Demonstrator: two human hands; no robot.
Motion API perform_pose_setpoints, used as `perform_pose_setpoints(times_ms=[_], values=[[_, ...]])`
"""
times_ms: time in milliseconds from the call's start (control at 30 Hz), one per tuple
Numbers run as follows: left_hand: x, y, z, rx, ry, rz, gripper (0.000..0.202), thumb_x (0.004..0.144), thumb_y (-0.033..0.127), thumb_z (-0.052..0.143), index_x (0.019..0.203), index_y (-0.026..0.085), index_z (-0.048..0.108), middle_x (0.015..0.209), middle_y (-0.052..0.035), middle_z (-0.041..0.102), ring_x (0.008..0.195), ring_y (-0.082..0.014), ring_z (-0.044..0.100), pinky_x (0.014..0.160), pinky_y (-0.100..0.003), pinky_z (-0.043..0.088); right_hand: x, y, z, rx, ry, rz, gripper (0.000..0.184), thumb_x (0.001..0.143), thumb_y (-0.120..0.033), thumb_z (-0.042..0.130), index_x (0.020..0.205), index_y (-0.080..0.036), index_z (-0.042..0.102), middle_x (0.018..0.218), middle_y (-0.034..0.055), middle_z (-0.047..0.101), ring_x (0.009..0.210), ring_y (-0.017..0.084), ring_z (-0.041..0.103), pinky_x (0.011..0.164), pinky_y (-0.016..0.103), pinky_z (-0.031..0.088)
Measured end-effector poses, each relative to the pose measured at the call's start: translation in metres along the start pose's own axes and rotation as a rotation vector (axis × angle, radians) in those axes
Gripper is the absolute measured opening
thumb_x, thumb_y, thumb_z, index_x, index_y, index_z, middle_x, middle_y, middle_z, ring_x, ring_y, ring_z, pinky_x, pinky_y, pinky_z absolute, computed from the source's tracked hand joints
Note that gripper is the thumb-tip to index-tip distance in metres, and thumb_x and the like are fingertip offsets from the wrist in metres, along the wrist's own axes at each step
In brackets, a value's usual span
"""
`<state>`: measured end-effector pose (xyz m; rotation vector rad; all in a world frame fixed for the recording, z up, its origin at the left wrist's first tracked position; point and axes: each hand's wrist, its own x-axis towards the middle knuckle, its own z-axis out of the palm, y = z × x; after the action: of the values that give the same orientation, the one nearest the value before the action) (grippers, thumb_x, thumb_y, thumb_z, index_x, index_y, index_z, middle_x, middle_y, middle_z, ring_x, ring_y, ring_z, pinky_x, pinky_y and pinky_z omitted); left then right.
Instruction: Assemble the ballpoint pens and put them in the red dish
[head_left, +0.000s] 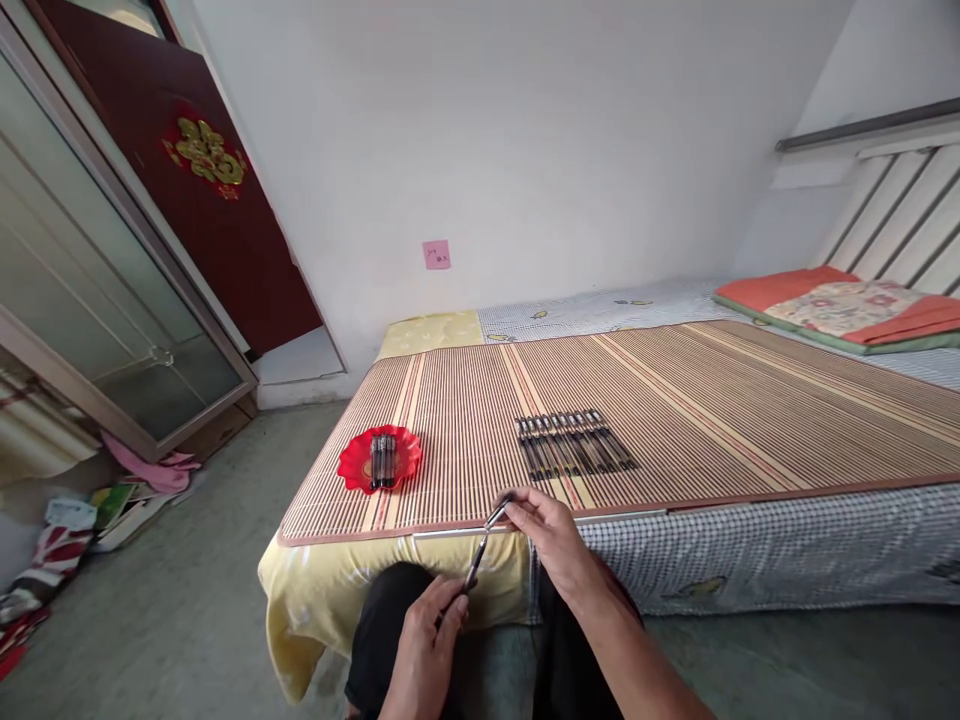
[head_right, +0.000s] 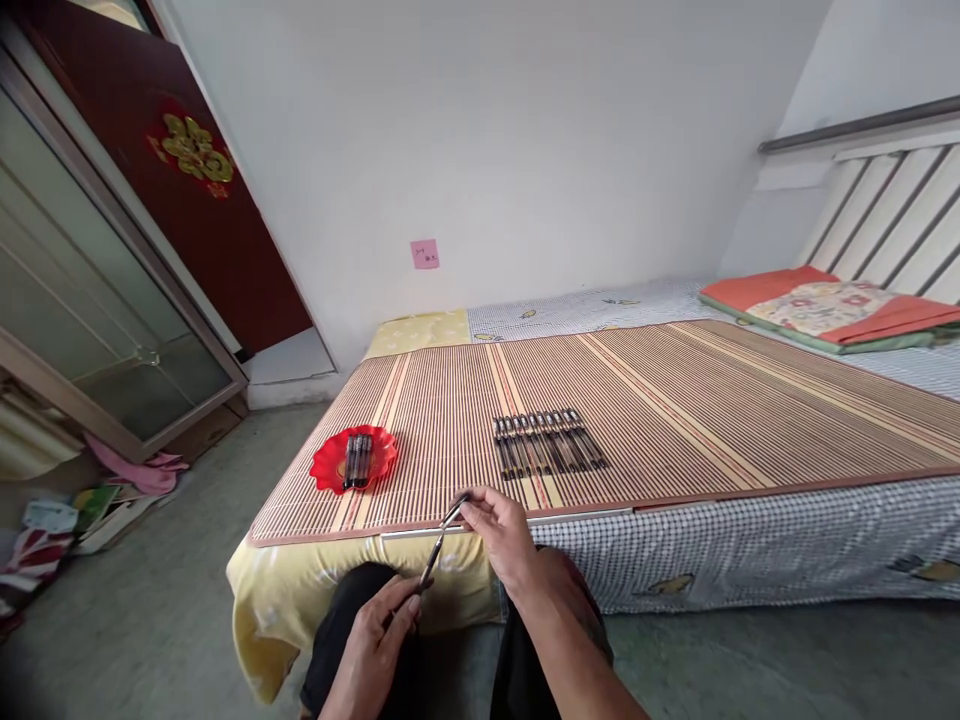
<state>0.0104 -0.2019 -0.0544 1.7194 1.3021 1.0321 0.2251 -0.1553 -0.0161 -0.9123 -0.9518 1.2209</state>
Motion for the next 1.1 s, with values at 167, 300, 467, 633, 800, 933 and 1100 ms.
perform_pose_setpoints(times_ms=[167,300,467,633,800,933,1100], values=[[-0.003,0.005,0.000,-0.013,-0.022,-0.011,0.045,0.091,0.059,0.061,0.101,0.020,0.082,0.087,-0.0105,0.074,0.079,-0.0244,0.066,0.071,-0.030,0.056,-0.002,0.000,0.002,-0.040,-0.091,0.003,0.039,0.077,-0.051,0.084,0.096,-0.018,0.077,0.086,0.0040,0.076,0.079,0.017,0.069,0.074,0.028,0.053],[-0.003,0.009,-0.001,-0.019,-0.061,-0.019,0.045,0.093,0.056,0.058,0.103,0.018,0.081,0.086,-0.0099,0.072,0.078,-0.0231,0.064,0.071,-0.029,0.054,0.000,-0.009,-0.002,-0.050,-0.016,-0.056,0.040,0.079,-0.053,0.081,0.098,-0.018,0.076,0.090,0.0048,0.075,0.081,0.018,0.070,0.077,0.031,0.055],[-0.003,0.012,-0.001,-0.044,-0.086,-0.034,0.046,0.095,0.053,0.055,0.104,0.016,0.079,0.084,-0.0086,0.068,0.075,-0.0222,0.062,0.067,-0.028,0.051,0.001,-0.011,-0.002,-0.125,-0.115,-0.032,0.039,0.079,-0.051,0.081,0.097,-0.017,0.076,0.087,0.0037,0.073,0.082,0.018,0.069,0.080,0.031,0.055],[-0.003,0.014,-0.001,-0.061,-0.067,-0.032,0.042,0.094,0.052,0.058,0.100,0.016,0.079,0.081,-0.0072,0.066,0.073,-0.0210,0.061,0.066,-0.027,0.049,-0.006,0.000,0.006,-0.169,-0.226,0.043,0.039,0.080,-0.053,0.079,0.094,-0.017,0.074,0.086,0.0037,0.073,0.081,0.017,0.068,0.076,0.029,0.054],[-0.006,0.010,0.005,-0.177,-0.071,-0.083,0.042,0.089,0.055,0.065,0.094,0.016,0.079,0.071,-0.0041,0.063,0.063,-0.0177,0.057,0.060,-0.026,0.047,-0.013,0.015,0.014,-0.164,-0.222,0.088,0.046,0.079,-0.060,0.078,0.092,-0.017,0.071,0.084,0.0037,0.072,0.077,0.018,0.068,0.069,0.028,0.052],[-0.003,0.006,0.010,-0.290,-0.129,-0.166,0.046,0.083,0.060,0.071,0.090,0.014,0.078,0.067,-0.0045,0.066,0.060,-0.0168,0.058,0.059,-0.025,0.046,-0.016,0.034,0.015,-0.149,-0.250,0.115,0.050,0.080,-0.065,0.074,0.094,-0.017,0.071,0.082,0.0044,0.073,0.074,0.018,0.068,0.067,0.028,0.050],[0.002,0.001,0.012,-0.339,-0.119,-0.209,0.045,0.078,0.058,0.076,0.084,0.013,0.075,0.065,-0.0026,0.064,0.058,-0.0142,0.053,0.057,-0.024,0.042,-0.028,0.068,0.005,-0.162,-0.352,0.191,0.054,0.085,-0.070,0.066,0.092,-0.017,0.071,0.080,0.0045,0.072,0.069,0.017,0.067,0.064,0.028,0.047]])
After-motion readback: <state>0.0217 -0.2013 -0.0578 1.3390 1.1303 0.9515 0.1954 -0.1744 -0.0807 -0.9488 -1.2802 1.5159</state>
